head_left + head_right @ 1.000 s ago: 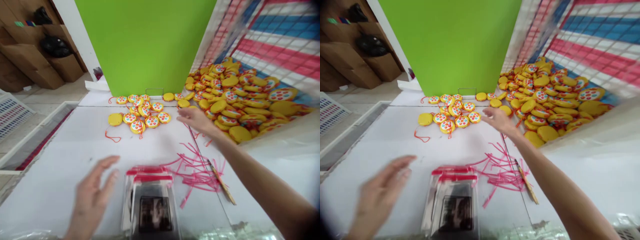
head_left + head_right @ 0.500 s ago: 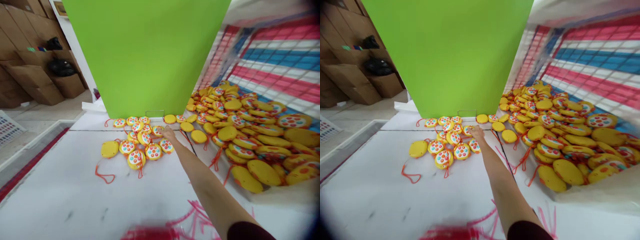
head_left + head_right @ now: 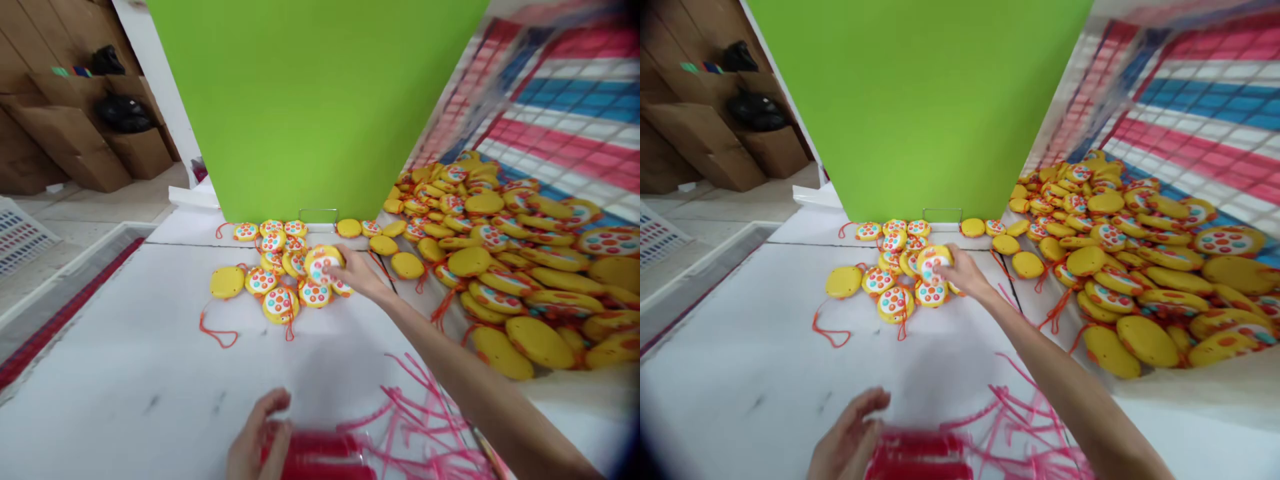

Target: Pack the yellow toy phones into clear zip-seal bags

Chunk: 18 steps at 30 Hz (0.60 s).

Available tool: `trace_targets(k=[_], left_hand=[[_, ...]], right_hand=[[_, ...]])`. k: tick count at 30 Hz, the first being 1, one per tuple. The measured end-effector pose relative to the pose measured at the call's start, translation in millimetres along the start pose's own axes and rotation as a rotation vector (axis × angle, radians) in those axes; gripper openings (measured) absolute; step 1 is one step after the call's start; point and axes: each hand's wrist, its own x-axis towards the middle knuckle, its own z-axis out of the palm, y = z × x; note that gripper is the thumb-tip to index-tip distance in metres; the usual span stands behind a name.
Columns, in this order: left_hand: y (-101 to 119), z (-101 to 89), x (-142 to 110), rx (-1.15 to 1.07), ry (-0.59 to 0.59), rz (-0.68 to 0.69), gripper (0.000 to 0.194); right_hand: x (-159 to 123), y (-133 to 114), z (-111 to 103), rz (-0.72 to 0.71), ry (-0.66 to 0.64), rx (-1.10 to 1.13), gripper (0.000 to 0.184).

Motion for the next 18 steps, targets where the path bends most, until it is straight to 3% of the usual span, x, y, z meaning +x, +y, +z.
trace_targets(k=[2, 4, 7, 11, 18], left_hand=[[15.4, 6.8, 8.7, -0.117, -0.025, 0.025, 0.053], [29.1, 15.5, 12.8, -0.222, -0.072, 0.024, 0.063], [40.6, 24.8, 5.9, -0.348, -0.203, -0.054, 0.052], [41.1, 21.0, -17.9, -0.384, -0.241, -0.103, 0.045], [27.8, 8.3, -52.6, -0.154, -0.275, -0.052, 0.042]], right_hand=[[-53.8, -11.9, 7.7, -0.118, -0.183, 0.218, 0.042], [-105.0, -21.4, 20.0, -0.108, -0.277, 0.342, 0.042], [-160.4, -28.1, 36.2, -0.049, -0.344, 0.468, 0.034], [-194.8, -24.5, 45.2, -0.028, -0.316, 0.629, 0.028], [-232.0, -20.8, 51.8, -0.005, -0.228, 0.457, 0.029]])
